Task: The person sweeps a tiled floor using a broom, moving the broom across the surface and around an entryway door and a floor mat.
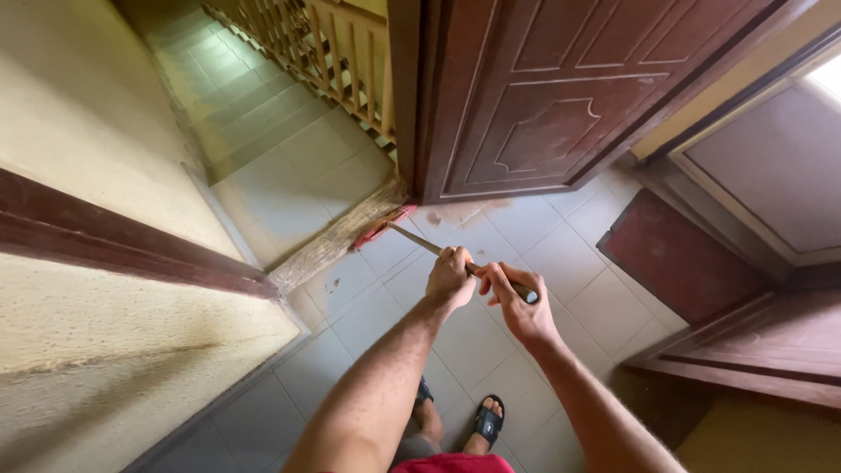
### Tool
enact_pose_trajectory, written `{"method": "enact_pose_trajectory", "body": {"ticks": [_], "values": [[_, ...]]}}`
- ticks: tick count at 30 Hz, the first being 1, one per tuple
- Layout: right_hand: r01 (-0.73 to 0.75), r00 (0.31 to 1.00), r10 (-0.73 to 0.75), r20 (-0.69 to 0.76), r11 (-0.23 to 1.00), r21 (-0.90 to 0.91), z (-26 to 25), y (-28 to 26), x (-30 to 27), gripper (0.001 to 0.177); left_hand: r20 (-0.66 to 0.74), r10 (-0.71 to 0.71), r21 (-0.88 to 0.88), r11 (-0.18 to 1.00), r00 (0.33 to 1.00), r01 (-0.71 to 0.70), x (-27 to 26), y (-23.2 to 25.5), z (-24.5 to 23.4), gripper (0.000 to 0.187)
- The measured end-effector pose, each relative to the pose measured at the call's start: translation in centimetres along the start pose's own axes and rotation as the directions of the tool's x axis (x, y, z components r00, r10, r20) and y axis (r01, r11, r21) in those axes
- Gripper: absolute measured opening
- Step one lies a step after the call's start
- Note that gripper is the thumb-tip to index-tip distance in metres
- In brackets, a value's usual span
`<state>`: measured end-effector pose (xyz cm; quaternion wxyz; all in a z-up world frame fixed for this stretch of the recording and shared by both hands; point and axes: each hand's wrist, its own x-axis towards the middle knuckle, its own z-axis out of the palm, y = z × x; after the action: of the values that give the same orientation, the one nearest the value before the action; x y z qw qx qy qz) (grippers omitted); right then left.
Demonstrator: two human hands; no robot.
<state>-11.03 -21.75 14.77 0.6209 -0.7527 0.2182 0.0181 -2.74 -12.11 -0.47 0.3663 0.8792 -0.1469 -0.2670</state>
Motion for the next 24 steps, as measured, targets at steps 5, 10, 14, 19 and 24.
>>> {"method": "enact_pose_trajectory", "body": {"ticks": [5, 10, 14, 19, 24], "values": [[-0.07, 0.995, 0.068, -0.071, 0.997, -0.028, -1.5, 1.1, -2.7, 0.039, 0.014, 0.063, 0.102, 0.993, 0.998, -0.064, -1.7, 0.6, 2.8, 0.02], [-0.137, 0.985, 0.131, -0.115, 0.99, -0.043, -3.9, 0.6, -7.0, 0.04, 0.137, 0.074, 0.138, 0.986, 0.988, -0.092, -5.3, 3.5, 4.0, 0.027], [-0.163, 0.974, 0.151, -0.166, 0.985, -0.058, -6.6, 0.0, -9.2, 0.038, 0.156, 0.145, 0.136, 0.977, 0.977, -0.166, -7.7, 6.3, 5.4, 0.026], [-0.04, 0.983, 0.041, -0.178, 0.999, 0.011, -8.5, -1.0, -9.2, 0.048, 0.129, 0.189, 0.177, 0.961, 0.973, -0.211, -8.5, 8.5, 5.9, 0.019], [-0.033, 0.986, 0.042, -0.161, 0.998, 0.06, -8.8, -2.8, -7.5, 0.048, 0.108, 0.141, 0.171, 0.972, 0.984, -0.158, -7.3, 10.3, 3.7, 0.023]]}}
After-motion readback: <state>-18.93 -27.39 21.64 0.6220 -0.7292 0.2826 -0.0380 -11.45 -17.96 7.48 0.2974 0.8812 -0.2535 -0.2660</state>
